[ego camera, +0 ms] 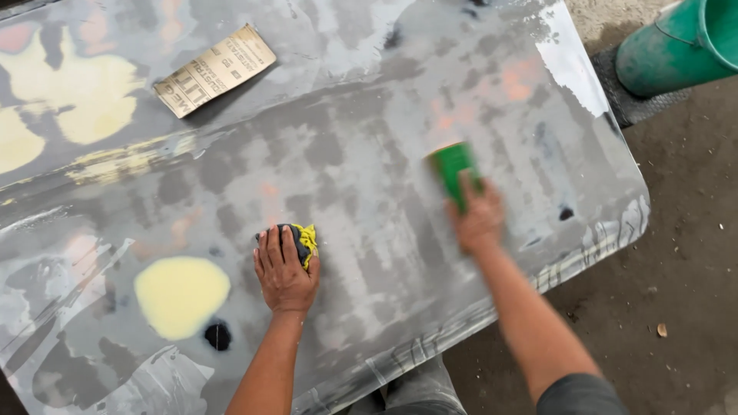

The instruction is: The person uses a green sanding block to sand a large, flat, metallic car part, likely a hood or trunk lid. They repeatedly wipe the surface with a yellow cloth and dip the cloth into a green bucket of water to clean the area while sanding.

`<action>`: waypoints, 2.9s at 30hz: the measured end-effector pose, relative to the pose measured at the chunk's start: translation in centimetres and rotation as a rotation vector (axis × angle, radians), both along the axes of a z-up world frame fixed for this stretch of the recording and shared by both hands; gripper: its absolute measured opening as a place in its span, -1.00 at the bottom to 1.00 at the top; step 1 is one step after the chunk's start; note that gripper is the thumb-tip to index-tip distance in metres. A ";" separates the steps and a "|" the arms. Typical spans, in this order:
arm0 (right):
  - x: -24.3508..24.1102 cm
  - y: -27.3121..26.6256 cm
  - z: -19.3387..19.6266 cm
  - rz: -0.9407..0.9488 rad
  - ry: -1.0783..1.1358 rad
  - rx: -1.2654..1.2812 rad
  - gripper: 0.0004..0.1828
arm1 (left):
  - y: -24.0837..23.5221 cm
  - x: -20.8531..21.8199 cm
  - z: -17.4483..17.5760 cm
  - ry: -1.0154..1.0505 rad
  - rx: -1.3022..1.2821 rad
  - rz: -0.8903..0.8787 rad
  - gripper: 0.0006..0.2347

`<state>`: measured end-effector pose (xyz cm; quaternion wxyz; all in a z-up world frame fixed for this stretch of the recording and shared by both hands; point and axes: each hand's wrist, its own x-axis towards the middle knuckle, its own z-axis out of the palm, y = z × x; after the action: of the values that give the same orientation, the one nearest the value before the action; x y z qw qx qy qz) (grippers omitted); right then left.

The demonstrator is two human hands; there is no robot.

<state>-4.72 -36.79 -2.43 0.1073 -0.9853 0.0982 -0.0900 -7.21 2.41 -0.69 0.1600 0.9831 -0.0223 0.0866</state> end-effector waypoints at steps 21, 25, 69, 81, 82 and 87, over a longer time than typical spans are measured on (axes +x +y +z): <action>-5.2 -7.4 -0.3 0.089 0.025 0.051 -0.09 | -9.3 -3.3 0.2 -0.071 0.009 0.076 -0.40; 1.5 -19.8 -0.4 -0.200 0.077 0.031 -0.13 | -15.9 -4.1 -0.5 -0.080 0.020 0.101 -0.39; -13.0 -33.4 -3.4 -0.709 0.176 0.246 -0.13 | -26.1 -7.8 -0.6 0.047 0.025 -0.319 -0.39; -22.0 -11.1 -5.3 -0.274 -0.067 0.207 -0.19 | -33.9 -7.4 -0.7 0.116 0.028 -0.539 -0.32; -20.8 -14.2 -6.5 -0.288 -0.065 0.208 -0.19 | -35.7 -7.1 -0.7 0.119 0.030 -0.552 -0.32; -15.5 -31.2 -8.1 -0.851 -0.099 0.426 -0.18 | -43.5 -5.3 -1.1 0.183 -0.017 -0.876 -0.34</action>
<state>-20.26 -68.01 -10.51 0.2651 -0.8082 0.5039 -0.1504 -12.49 -41.07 -1.77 0.1911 0.8831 -0.4216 -0.0766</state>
